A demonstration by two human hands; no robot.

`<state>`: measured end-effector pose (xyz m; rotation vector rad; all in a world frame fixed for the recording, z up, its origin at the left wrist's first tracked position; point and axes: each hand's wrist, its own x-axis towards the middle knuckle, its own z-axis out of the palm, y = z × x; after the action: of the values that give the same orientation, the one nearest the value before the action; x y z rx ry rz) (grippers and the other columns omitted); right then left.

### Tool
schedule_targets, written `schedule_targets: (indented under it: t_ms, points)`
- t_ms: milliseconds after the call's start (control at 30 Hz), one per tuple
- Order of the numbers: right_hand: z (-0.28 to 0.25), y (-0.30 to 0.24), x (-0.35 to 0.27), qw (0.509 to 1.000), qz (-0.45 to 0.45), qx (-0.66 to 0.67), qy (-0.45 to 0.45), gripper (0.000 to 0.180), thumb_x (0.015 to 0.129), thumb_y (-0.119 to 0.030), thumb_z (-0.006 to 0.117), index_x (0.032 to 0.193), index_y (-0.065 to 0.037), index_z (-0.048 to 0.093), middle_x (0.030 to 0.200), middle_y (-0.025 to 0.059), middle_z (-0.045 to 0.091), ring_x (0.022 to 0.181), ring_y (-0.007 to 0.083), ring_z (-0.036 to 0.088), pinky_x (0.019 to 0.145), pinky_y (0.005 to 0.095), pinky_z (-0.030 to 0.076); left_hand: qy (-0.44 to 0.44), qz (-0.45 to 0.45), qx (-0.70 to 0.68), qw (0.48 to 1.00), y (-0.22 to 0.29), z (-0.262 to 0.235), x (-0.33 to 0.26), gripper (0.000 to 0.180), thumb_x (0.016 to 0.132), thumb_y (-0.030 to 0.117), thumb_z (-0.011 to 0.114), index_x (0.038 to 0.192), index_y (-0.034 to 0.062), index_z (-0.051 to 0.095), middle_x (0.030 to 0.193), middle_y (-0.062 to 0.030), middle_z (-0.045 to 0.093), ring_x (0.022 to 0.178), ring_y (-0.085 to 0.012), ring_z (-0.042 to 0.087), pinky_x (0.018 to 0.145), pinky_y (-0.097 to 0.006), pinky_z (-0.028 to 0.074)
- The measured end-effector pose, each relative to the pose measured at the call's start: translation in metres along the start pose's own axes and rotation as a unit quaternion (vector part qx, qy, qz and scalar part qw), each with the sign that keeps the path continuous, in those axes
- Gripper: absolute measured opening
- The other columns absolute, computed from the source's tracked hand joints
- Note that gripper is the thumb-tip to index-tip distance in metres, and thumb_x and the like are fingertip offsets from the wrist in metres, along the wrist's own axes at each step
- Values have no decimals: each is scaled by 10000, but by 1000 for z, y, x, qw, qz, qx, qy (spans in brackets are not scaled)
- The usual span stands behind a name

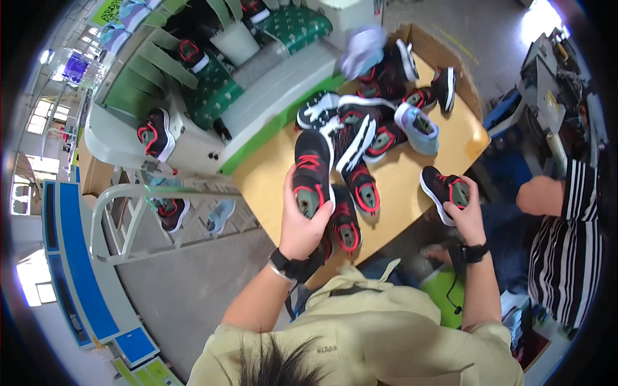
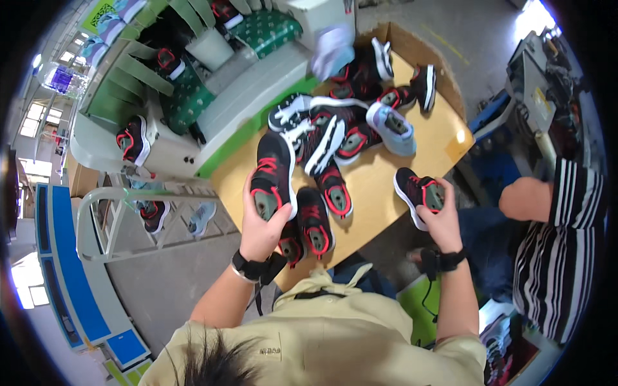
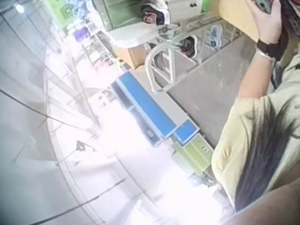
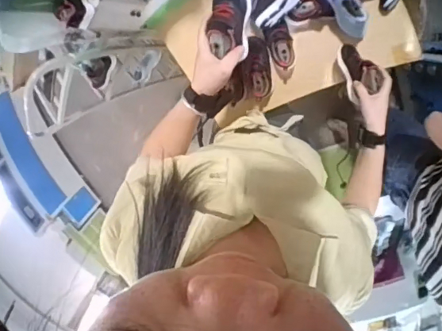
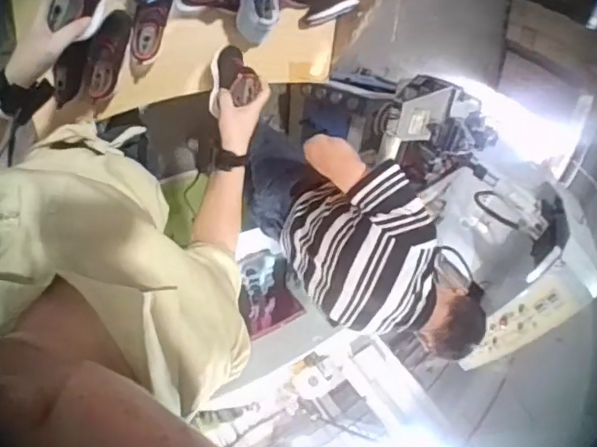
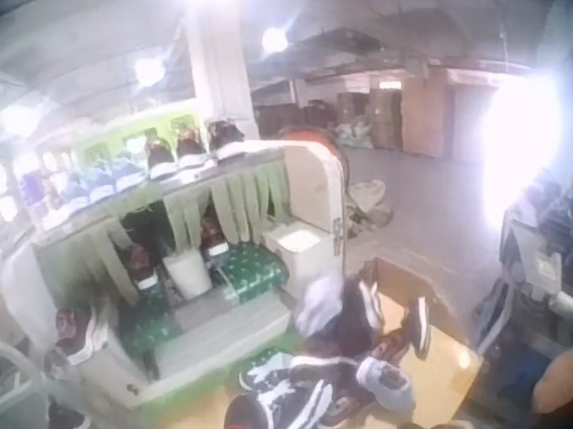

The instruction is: The person picks up pairs of black and red sneakers from a wooden table and places them onto a green conveyor belt. They also handle light blue sneakers, moving them from the table to the conveyor. The person organizes the shoes into pairs and arranges them on the belt for processing.

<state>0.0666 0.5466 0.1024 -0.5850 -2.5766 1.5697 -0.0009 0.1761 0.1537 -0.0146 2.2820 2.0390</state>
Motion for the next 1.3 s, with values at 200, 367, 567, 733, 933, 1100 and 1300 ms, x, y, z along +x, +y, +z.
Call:
schedule_targets:
  t_ms: [200, 367, 567, 733, 933, 1100, 1300]
  points:
    - [10, -133, 76, 982, -150, 106, -32, 728, 807, -121, 781, 1438, -82, 420, 1229, 134, 594, 1121, 212, 607, 990, 349, 493, 74, -38, -122, 989, 36, -53, 75, 660, 884, 76, 737, 1457, 13, 415, 1292, -104, 610, 1172, -204, 591, 1042, -344, 465]
    - [127, -262, 181, 940, -309, 146, -19, 727, 828, -152, 789, 1435, -79, 395, 1253, 190, 615, 1180, 292, 626, 1004, 393, 508, 184, 64, -90, 977, 78, -115, 170, 676, 824, 9, 750, 1427, -6, 443, 1255, -109, 614, 1109, -216, 606, 1000, -344, 486]
    - [262, -308, 320, 937, -304, -154, -68, 850, 884, -140, 748, 1594, -178, 283, 1448, 269, 510, 1351, 456, 500, 1125, 469, 427, 243, 108, 197, 944, 35, -182, 318, 813, 836, 227, 767, 1473, -100, 381, 1359, -301, 570, 1247, -409, 576, 1086, -407, 439]
    - [209, -287, 309, 918, -307, -89, -235, 828, 969, -235, 709, 1633, -143, 222, 1530, 230, 476, 1239, 306, 612, 1059, 397, 476, 287, 289, 322, 855, 40, -106, 243, 845, 920, 256, 767, 1566, -7, 290, 1611, -265, 264, 1513, -414, 232, 1232, -492, 218]
    - [54, -153, 231, 963, -116, -86, -226, 607, 980, -289, 717, 1522, -140, 487, 1339, 110, 638, 1129, 182, 642, 973, 342, 508, -64, 241, 407, 879, 0, -8, 196, 899, 806, 412, 832, 1538, 85, 426, 1584, -219, 380, 1467, -433, 347, 1186, -540, 288]
    - [25, -33, 190, 978, -134, -151, -56, 843, 814, -290, 873, 1536, -133, 467, 1433, 157, 566, 1337, 269, 531, 1092, 431, 435, -115, 149, 470, 862, -39, 14, 229, 817, 765, 293, 839, 1463, 48, 491, 1207, -196, 631, 1111, -399, 588, 970, -517, 472]
    - [61, 16, 191, 976, -137, -165, -33, 667, 681, -142, 884, 1277, -35, 604, 1207, 214, 649, 1123, 377, 642, 991, 408, 507, -264, -71, 18, 962, -21, -80, 186, 786, 881, 196, 826, 1509, -55, 425, 1415, -134, 578, 1253, -207, 583, 1092, -354, 442]
